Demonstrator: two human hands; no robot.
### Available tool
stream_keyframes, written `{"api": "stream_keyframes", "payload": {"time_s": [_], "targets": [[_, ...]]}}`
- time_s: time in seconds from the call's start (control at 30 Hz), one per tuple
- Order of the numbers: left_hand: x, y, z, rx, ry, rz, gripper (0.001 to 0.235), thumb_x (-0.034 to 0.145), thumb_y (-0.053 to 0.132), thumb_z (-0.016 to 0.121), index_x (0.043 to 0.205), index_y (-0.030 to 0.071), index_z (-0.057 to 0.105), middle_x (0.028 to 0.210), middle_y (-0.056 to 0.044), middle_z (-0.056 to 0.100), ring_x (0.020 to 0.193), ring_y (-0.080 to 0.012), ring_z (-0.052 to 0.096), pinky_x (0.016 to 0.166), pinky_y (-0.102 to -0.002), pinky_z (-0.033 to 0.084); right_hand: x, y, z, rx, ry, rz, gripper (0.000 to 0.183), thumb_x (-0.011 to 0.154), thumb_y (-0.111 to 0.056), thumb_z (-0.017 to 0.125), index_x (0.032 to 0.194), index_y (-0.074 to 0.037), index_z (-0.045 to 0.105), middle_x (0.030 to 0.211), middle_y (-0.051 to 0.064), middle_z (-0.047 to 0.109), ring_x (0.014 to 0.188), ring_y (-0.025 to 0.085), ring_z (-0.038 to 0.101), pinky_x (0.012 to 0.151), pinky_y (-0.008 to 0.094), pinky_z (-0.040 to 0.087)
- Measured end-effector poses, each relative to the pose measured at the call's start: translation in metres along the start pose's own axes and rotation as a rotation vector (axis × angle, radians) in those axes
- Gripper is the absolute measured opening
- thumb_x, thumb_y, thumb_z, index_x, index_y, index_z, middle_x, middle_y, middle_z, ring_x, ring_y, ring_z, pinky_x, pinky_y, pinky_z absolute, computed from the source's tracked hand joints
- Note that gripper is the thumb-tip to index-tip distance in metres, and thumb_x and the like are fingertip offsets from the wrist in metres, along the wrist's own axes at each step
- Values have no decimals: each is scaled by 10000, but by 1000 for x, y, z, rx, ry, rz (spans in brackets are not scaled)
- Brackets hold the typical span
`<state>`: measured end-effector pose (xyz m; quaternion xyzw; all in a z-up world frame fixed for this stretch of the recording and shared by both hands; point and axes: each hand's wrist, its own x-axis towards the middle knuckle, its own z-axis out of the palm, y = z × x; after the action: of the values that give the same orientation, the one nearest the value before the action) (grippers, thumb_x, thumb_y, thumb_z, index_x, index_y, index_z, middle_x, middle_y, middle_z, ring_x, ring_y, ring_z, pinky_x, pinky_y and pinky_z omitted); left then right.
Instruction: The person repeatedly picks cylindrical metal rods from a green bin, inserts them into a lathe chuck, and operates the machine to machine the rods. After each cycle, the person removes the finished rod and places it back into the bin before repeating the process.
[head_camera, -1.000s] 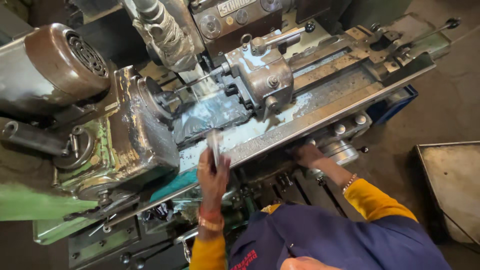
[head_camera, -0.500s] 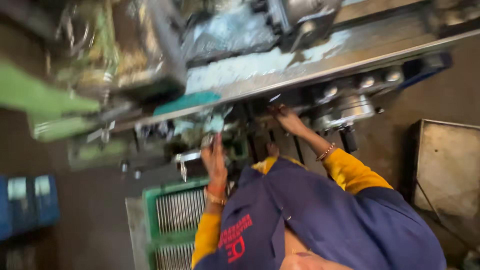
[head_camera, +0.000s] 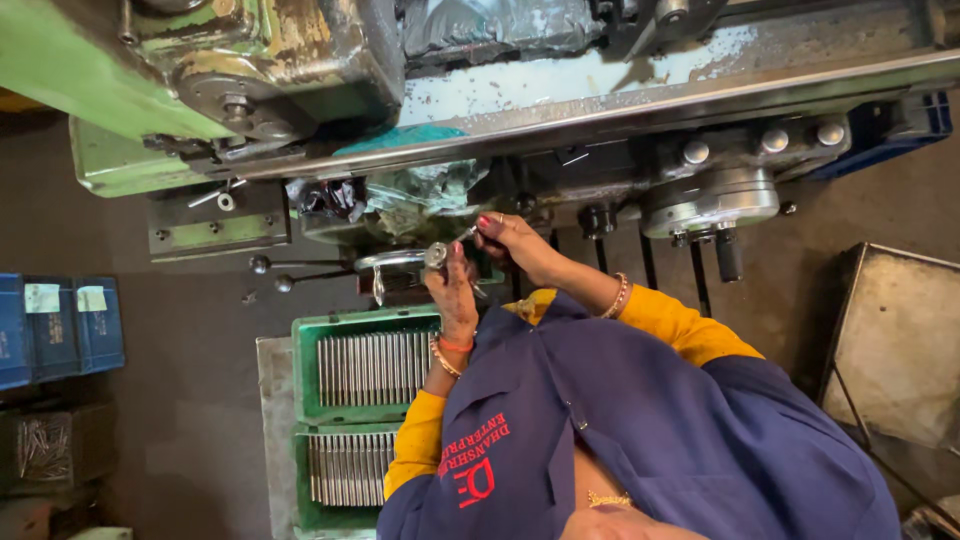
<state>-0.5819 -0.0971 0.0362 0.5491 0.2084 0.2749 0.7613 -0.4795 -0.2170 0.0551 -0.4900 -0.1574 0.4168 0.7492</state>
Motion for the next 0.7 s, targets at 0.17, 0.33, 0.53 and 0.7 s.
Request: {"api": "stream_keyframes", "payload": {"time_s": [0.17,0.33,0.53,0.7], "targets": [[-1,14,-23,872,-90,764,385,1028,384,665,860,56,551,753,-62,507,635,-239,553,619,-371,457,-6,0,-9,171,-139,303,377,1028,-463,547,848,-134,580,556,-85,363,446,47,294,397,231,226],[-5,-2,-29,523,-40,427,428,1049,416,560,932,6,595,749,-62,549,653,-193,532,605,-352,437,-4,27,2,-163,-16,-35,459,1082,-513,498,905,-97,579,716,-66,467,622,48,393,547,232,307],[-21,-59,-37,286,236,207,409,1122,386,496,1031,0,597,895,-66,563,800,-179,534,712,-332,456,3,51,8,-367,102,-285,491,1116,-506,440,979,-75,633,747,-12,530,650,79,470,582,252,387],[-26,-106,-38,-388,214,-216,381,1137,393,465,1065,40,588,959,-41,592,851,-155,565,737,-315,486,1,49,3,-815,-33,-588,343,967,-252,724,1222,-42,629,905,95,739,828,186,754,682,330,567]]}}
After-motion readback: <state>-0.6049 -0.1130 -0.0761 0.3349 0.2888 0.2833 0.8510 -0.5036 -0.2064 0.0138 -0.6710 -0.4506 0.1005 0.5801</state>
